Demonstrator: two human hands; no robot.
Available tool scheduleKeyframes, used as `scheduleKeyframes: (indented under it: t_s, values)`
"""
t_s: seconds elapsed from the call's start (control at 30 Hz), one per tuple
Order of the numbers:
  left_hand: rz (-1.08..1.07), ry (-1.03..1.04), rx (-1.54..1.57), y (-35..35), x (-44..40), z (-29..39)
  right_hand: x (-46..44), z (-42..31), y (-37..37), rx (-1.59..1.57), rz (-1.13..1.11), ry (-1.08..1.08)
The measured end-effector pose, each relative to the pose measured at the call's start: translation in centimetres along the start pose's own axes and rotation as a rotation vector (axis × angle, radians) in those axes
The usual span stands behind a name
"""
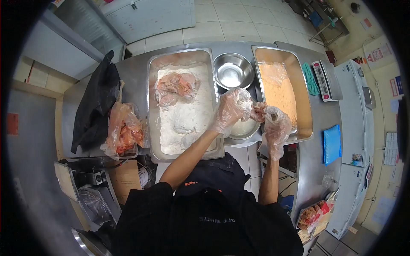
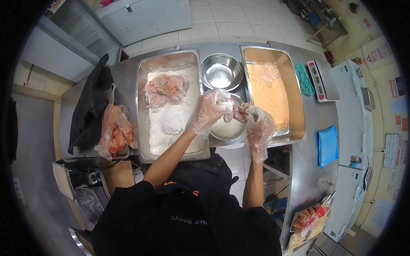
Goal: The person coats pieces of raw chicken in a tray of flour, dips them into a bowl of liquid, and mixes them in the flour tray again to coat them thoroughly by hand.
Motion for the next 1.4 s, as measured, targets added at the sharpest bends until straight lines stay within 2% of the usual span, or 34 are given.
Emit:
scheduleKeyframes:
  t_s: [0.13,0.23,0.27,0.3,0.33,0.43,0.47,0.57,0.63,0.7,0.73,0.8,0.87,0.93,1.0,1.03,1.07,1.17,1.27,1.37,1.4]
  values:
    - [0.037,0.014,0.040,0.0,0.2,-0.6,1.4,2.7,3.2,0.044,0.001,-0.035]
    - [0.097,0.003,-0.068,-2.4,0.1,-0.8,1.3,4.0,7.3,-0.183,-0.328,0.451]
    - [0.125,0.029,-0.048,-3.6,-0.1,-0.7,0.3,1.8,6.5,-0.111,-0.177,0.150]
    - [0.147,0.054,-0.025,-4.6,-0.2,-0.1,0.0,1.3,7.1,-0.137,-0.166,0.176]
    - [0.196,-0.049,-0.001,-6.6,-0.6,1.0,-0.6,0.9,7.8,-0.160,-0.153,0.204]
    - [0.213,0.085,-0.318,-12.0,-1.7,6.4,-3.9,-1.9,10.2,-0.130,-0.199,0.191]
    - [0.246,0.097,-0.355,-13.4,-2.0,6.6,-4.6,-3.0,10.9,-0.079,-0.138,0.167]
    - [0.302,0.070,-0.516,-16.9,-2.5,5.5,-5.3,-5.1,15.3,-0.079,-0.042,0.176]
    - [0.279,0.034,-0.571,-18.8,-1.3,2.1,-4.5,-5.7,19.9,-0.107,-0.220,0.121]
    - [0.209,0.008,-0.560,-20.4,-0.1,-2.1,1.1,-3.2,26.3,0.046,-0.014,-0.157]
    - [0.228,0.031,-0.589,-20.5,1.2,-1.9,3.6,-2.3,28.4,0.123,0.093,-0.295]
    - [0.139,-0.319,-0.685,-22.2,5.7,-7.2,7.0,-1.9,31.3,0.069,-0.312,-0.361]
    - [-0.273,-0.549,-0.803,-23.2,11.0,-16.8,10.5,-2.2,34.1,0.070,-0.661,-0.431]
    - [-0.266,-0.285,-0.876,-20.7,13.2,-16.2,14.8,-2.4,36.4,0.063,-1.017,-0.492]
    - [-0.370,-0.267,-0.874,-19.1,14.4,-17.2,18.9,-2.8,38.0,0.049,-1.334,-0.532]
    - [-0.480,-0.384,-0.830,-18.7,15.1,-18.8,20.0,-3.0,38.2,0.036,-1.423,-0.532]
    - [-0.590,-0.502,-0.777,-18.4,16.4,-20.3,20.9,-2.9,38.0,0.020,-1.468,-0.515]
    - [-0.670,-0.628,-0.689,-18.0,18.2,-21.6,22.1,-2.5,36.4,0.001,-1.446,-0.438]
    - [-0.390,-0.656,-0.552,-19.3,17.7,-17.2,24.5,-2.7,36.3,0.112,-1.334,-0.430]
    - [-0.224,-0.611,-0.489,-20.9,17.5,-17.4,25.4,-2.6,36.7,0.130,-1.297,-0.390]
    - [-0.281,-0.683,-0.319,-21.3,17.3,-18.1,25.2,-2.2,36.6,0.093,-1.309,-0.362]
Point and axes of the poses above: each hand's wrist, its own x-axis away from the middle knuckle, its own y-axis out of the palm, z = x × y, the point moved 6 cm from there along -x, towards the middle knuckle, and after that the axes turned 13 degrees about x, right-handed, at the moved point
